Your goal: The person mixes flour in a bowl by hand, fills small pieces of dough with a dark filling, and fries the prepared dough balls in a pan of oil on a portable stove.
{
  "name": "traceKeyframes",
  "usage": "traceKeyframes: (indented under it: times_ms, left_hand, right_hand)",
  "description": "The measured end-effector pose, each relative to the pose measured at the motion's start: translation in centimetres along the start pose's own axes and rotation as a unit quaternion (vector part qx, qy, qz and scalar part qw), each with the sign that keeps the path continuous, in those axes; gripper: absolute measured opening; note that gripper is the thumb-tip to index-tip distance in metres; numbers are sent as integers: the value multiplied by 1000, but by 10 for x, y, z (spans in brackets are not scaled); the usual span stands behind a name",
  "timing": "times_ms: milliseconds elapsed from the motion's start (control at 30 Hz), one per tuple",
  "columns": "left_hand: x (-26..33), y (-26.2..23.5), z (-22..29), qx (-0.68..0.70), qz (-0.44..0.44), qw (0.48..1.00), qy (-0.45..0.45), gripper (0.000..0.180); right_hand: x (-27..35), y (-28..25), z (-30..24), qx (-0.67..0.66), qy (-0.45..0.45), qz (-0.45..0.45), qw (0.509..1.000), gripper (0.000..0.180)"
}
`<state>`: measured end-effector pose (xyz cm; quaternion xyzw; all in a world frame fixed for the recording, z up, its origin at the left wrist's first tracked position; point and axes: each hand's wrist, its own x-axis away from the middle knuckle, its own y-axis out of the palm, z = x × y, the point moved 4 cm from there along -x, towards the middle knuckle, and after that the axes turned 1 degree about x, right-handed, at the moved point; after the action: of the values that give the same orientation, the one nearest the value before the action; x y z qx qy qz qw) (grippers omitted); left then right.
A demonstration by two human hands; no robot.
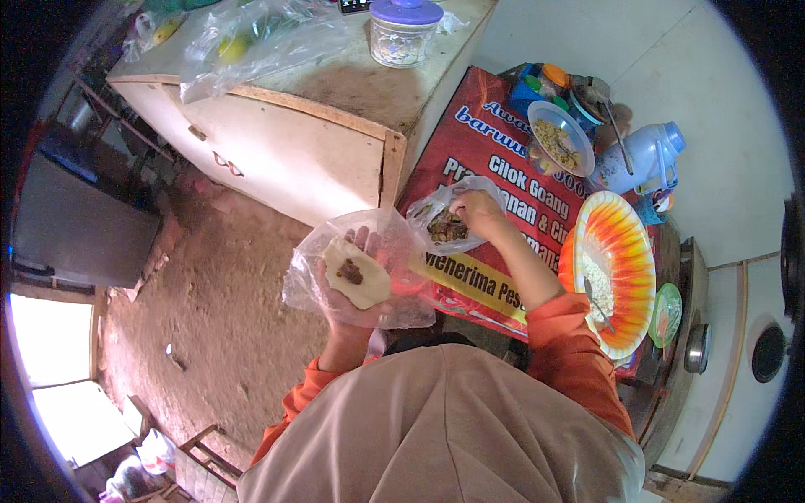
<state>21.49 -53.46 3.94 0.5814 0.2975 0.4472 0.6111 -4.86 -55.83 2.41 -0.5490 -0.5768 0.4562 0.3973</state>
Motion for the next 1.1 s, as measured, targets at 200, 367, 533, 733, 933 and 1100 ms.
traceKeyframes:
  times_ms: [200,367,533,733,933,1100]
  left_hand:
    - [3,7,8,-21,34,999,16,56]
    - [1,-1,7,-26,12,999,19,56]
    - [-3,-4,0,18,30,999,5,57]
    - [-5,12,-8,-1,13,1000,-14,57]
    - [-6,25,-11,-46,14,999,-25,60]
    - [-8,32,-18,-45,-7,996,-72,60]
  right_hand:
    - [-14,32,0,114,145,-42,982,11]
    - [-12,13,-9,94,187,-43,977,12]
    - [14,-53,-91,-365,89,-40,926,14]
    - [28,-51,-187,-356,-17,-10,934,14]
    - [39,-57,-187,-268,-44,131,953,10]
    - [53,-74,-187,-215,-69,162,961,11]
